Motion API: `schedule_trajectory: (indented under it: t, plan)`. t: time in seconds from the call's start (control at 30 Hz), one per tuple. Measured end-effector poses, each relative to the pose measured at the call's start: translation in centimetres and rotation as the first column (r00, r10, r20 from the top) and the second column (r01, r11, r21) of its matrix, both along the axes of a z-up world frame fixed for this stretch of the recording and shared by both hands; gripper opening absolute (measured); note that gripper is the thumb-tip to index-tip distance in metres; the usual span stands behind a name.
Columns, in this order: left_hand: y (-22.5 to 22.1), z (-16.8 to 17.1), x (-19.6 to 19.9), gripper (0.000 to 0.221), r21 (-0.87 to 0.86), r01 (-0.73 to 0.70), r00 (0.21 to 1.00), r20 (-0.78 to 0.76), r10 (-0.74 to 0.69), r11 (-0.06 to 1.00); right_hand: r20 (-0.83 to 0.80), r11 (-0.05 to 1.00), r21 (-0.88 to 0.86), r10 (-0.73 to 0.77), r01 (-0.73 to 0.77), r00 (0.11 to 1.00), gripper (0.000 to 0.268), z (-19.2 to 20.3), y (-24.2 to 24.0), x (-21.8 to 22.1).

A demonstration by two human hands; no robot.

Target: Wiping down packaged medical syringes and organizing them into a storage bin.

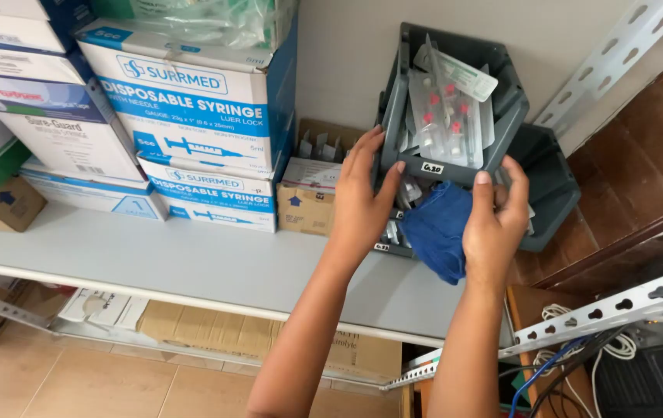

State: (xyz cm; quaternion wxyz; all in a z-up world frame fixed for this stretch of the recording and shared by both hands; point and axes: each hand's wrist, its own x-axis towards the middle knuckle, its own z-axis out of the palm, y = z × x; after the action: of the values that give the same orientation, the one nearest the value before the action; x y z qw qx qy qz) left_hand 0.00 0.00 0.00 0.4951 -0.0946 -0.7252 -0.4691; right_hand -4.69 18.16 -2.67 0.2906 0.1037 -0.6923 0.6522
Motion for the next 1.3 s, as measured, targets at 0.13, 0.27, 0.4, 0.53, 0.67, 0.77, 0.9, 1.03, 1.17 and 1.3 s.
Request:
schedule_trajectory:
  t: [0.13, 0.27, 0.4, 0.53, 0.67, 0.77, 0.9, 1.03, 1.17, 1.3]
  plan:
    - [0.4, 0.5, -1.1, 0.038, 0.245, 0.138, 0.977, 0.125, -0.173, 0.960, -0.069, 0.999, 0.045, 0.025, -0.022, 0.997, 0.034, 1.6, -0.4, 0.1]
    - [0.6, 1.6, -0.9, 0.037, 0.247, 0.125, 0.981, 0.113, -0.156, 0.961, 0.034, 0.998, 0.037, 0.052, -0.053, 0.998, 0.043, 2.0, 0.4, 0.7]
    - [0.3, 4.8, 0.5, 0.037, 0.336, 0.210, 0.961, 0.104, -0.258, 0.918, 0.042, 0.988, -0.011, 0.152, -0.152, 0.988, 0.045, 4.4, 0.7, 2.4]
    - [-0.1, 7.2, 3.6, 0.037, 0.394, 0.256, 0.943, 0.100, -0.318, 0.883, -0.034, 0.958, -0.055, 0.280, -0.282, 0.959, 0.045, 7.4, 1.1, 5.2]
    - [-0.9, 10.1, 8.6, 0.038, 0.407, 0.189, 0.945, 0.172, -0.278, 0.894, 0.102, 0.964, -0.023, 0.265, -0.264, 0.959, 0.047, 9.9, 0.8, 8.8]
    - [-2.1, 11.2, 13.4, 0.037, 0.458, 0.120, 0.937, 0.242, -0.254, 0.881, 0.207, 0.943, -0.018, 0.330, -0.333, 0.921, 0.047, 11.3, 0.0, 11.9]
    - [-4.1, 11.6, 21.1, 0.033, 0.495, -0.015, 0.918, 0.351, -0.185, 0.869, 0.267, 0.860, 0.016, 0.487, -0.510, 0.831, 0.044, 12.4, -1.7, 16.7]
    - [-4.9, 14.7, 30.6, 0.032, 0.510, -0.148, 0.936, 0.349, -0.046, 0.847, 0.296, 0.737, 0.019, 0.641, -0.675, 0.708, 0.040, 13.7, -4.7, 21.7]
    - [-4.5, 17.0, 40.0, 0.032, 0.509, -0.279, 0.943, 0.307, 0.130, 0.815, 0.269, 0.562, -0.033, 0.801, -0.826, 0.534, 0.043, 15.1, -7.8, 26.8]
    - [-2.4, 21.4, 48.7, 0.031, 0.334, -0.583, 0.808, 0.331, 0.487, 0.741, 0.193, 0.311, -0.072, 0.936, -0.948, 0.293, 0.045, 16.6, -11.6, 31.6]
